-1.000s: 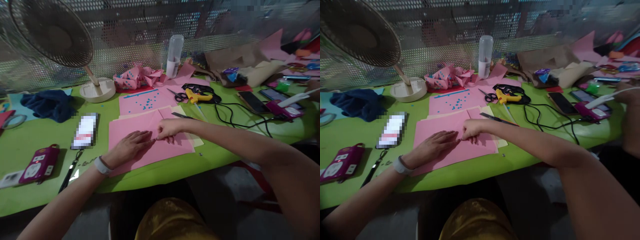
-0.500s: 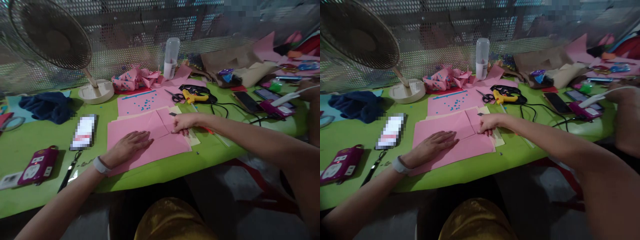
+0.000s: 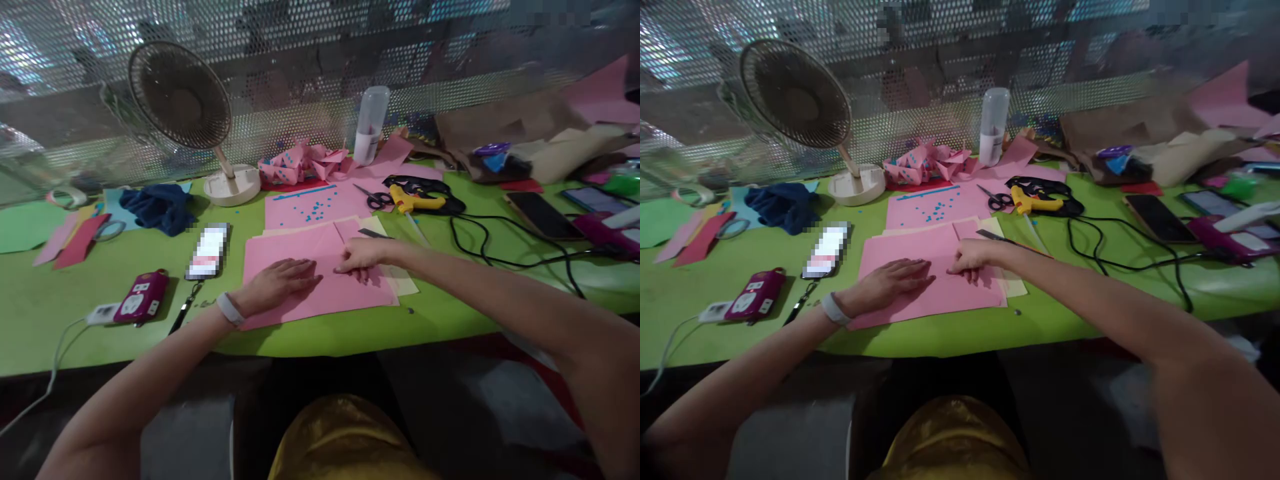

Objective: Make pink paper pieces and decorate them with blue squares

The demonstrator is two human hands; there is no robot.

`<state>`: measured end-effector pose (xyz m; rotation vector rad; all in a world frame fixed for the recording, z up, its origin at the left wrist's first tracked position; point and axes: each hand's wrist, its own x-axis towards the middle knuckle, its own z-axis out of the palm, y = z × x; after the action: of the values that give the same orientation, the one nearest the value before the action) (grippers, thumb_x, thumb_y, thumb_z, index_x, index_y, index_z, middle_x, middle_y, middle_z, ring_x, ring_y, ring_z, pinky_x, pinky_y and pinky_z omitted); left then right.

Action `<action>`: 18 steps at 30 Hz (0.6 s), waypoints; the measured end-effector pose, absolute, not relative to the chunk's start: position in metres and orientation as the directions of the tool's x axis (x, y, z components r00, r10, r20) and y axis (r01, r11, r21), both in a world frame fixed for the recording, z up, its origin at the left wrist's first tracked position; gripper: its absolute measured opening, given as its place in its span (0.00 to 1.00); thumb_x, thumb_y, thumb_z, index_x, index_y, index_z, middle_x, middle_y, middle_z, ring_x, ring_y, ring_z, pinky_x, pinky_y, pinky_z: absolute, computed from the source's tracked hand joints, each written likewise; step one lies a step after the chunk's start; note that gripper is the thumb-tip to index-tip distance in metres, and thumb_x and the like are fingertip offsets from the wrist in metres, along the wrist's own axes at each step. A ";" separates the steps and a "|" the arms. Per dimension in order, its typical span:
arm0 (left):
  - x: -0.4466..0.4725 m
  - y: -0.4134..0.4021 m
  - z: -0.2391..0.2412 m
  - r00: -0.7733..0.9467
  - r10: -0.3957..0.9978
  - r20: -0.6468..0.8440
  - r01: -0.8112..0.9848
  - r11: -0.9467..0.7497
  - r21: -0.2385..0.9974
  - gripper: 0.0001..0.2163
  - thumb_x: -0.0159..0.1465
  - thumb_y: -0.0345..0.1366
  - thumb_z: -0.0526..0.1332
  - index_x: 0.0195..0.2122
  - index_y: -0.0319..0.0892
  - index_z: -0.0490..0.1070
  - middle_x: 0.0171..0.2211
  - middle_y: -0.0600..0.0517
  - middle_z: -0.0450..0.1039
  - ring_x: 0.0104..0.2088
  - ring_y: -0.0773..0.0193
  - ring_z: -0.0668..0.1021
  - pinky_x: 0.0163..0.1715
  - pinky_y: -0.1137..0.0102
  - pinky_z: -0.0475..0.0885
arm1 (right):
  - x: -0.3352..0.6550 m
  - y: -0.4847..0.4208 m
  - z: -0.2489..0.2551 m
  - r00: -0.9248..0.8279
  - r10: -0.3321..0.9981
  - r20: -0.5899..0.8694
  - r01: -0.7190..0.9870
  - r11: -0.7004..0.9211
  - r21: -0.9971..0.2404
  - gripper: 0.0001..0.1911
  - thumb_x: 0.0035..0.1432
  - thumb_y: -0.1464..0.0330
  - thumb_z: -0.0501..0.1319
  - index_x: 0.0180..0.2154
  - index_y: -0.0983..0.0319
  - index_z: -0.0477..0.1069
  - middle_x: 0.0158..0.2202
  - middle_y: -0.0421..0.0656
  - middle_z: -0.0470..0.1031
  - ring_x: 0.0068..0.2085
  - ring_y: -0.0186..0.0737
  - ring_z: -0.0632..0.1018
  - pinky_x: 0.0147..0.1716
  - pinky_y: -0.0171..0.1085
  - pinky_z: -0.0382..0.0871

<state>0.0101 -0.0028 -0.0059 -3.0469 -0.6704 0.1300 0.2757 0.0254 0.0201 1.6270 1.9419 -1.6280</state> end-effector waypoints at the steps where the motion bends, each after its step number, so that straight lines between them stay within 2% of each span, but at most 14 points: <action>1: 0.005 -0.004 -0.005 0.902 0.423 -0.085 0.423 -0.906 -0.029 0.26 0.71 0.27 0.48 0.69 0.51 0.52 0.70 0.48 0.52 0.68 0.59 0.58 0.65 0.57 0.56 | 0.277 0.024 0.021 -0.405 0.630 -0.662 0.761 -0.169 -0.627 0.15 0.60 0.66 0.65 0.24 0.65 0.67 0.15 0.38 0.72 0.17 0.31 0.74 0.20 0.30 0.69; 5: -0.023 -0.013 0.007 0.895 0.434 -0.108 0.438 -0.898 0.024 0.31 0.66 0.20 0.47 0.68 0.51 0.54 0.70 0.49 0.52 0.69 0.61 0.58 0.66 0.58 0.56 | 0.280 0.022 0.022 -0.414 0.628 -0.660 0.733 -0.200 -0.650 0.15 0.59 0.66 0.66 0.24 0.64 0.66 0.15 0.37 0.71 0.16 0.32 0.73 0.20 0.31 0.71; 7: -0.032 -0.017 0.018 0.887 0.454 -0.083 0.460 -0.886 0.067 0.28 0.66 0.22 0.48 0.65 0.51 0.60 0.67 0.48 0.59 0.65 0.58 0.64 0.63 0.57 0.60 | 0.281 0.023 0.020 -0.427 0.617 -0.661 0.723 -0.206 -0.659 0.15 0.58 0.64 0.68 0.25 0.64 0.67 0.14 0.37 0.72 0.15 0.32 0.73 0.20 0.32 0.72; 9: -0.030 -0.017 0.030 0.831 0.556 -0.012 0.552 -0.823 0.133 0.19 0.68 0.31 0.51 0.57 0.49 0.71 0.58 0.47 0.71 0.56 0.57 0.74 0.56 0.59 0.68 | 0.282 0.023 0.018 -0.443 0.611 -0.656 0.712 -0.205 -0.671 0.17 0.55 0.62 0.69 0.25 0.64 0.67 0.15 0.38 0.72 0.15 0.33 0.74 0.20 0.32 0.72; 11: -0.014 -0.012 0.040 0.663 0.747 0.046 0.715 -0.650 0.257 0.13 0.67 0.41 0.55 0.44 0.42 0.77 0.41 0.45 0.79 0.40 0.60 0.80 0.41 0.66 0.74 | 0.282 0.024 0.017 -0.451 0.615 -0.647 0.706 -0.198 -0.680 0.19 0.52 0.59 0.71 0.25 0.64 0.67 0.15 0.38 0.72 0.16 0.34 0.74 0.19 0.32 0.71; 13: 0.012 -0.004 0.047 0.506 0.857 -0.097 0.797 -0.421 0.433 0.19 0.67 0.48 0.54 0.30 0.39 0.75 0.26 0.47 0.78 0.27 0.65 0.78 0.30 0.70 0.72 | 0.282 0.024 0.016 -0.450 0.624 -0.639 0.710 -0.184 -0.680 0.19 0.52 0.59 0.71 0.25 0.64 0.67 0.15 0.39 0.72 0.17 0.34 0.75 0.19 0.32 0.70; 15: 0.041 0.004 0.046 0.437 0.841 -0.319 0.780 -0.177 0.601 0.23 0.64 0.53 0.57 0.23 0.38 0.71 0.22 0.47 0.76 0.21 0.66 0.76 0.24 0.72 0.69 | 0.282 0.025 0.016 -0.444 0.630 -0.637 0.721 -0.170 -0.671 0.18 0.55 0.60 0.69 0.25 0.64 0.68 0.15 0.40 0.73 0.17 0.33 0.75 0.19 0.31 0.69; 16: 0.054 0.008 0.043 0.455 0.782 -0.426 0.774 -0.109 0.624 0.23 0.61 0.55 0.60 0.22 0.38 0.72 0.22 0.47 0.77 0.21 0.66 0.76 0.23 0.72 0.68 | 0.282 0.025 0.015 -0.443 0.632 -0.636 0.727 -0.162 -0.668 0.17 0.56 0.61 0.68 0.25 0.65 0.68 0.16 0.40 0.73 0.17 0.33 0.75 0.18 0.30 0.68; 18: 0.074 0.013 0.035 0.457 0.722 -0.520 0.782 -0.047 0.621 0.24 0.57 0.56 0.64 0.19 0.37 0.73 0.20 0.45 0.76 0.22 0.64 0.77 0.24 0.71 0.69 | 0.282 0.026 0.014 -0.444 0.634 -0.633 0.734 -0.148 -0.663 0.15 0.59 0.63 0.66 0.25 0.65 0.68 0.16 0.41 0.74 0.17 0.32 0.75 0.17 0.29 0.65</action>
<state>0.0738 0.0131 0.0353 -3.3123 -2.3838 0.1529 0.2823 0.0263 0.0137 1.6035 1.9886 -1.6669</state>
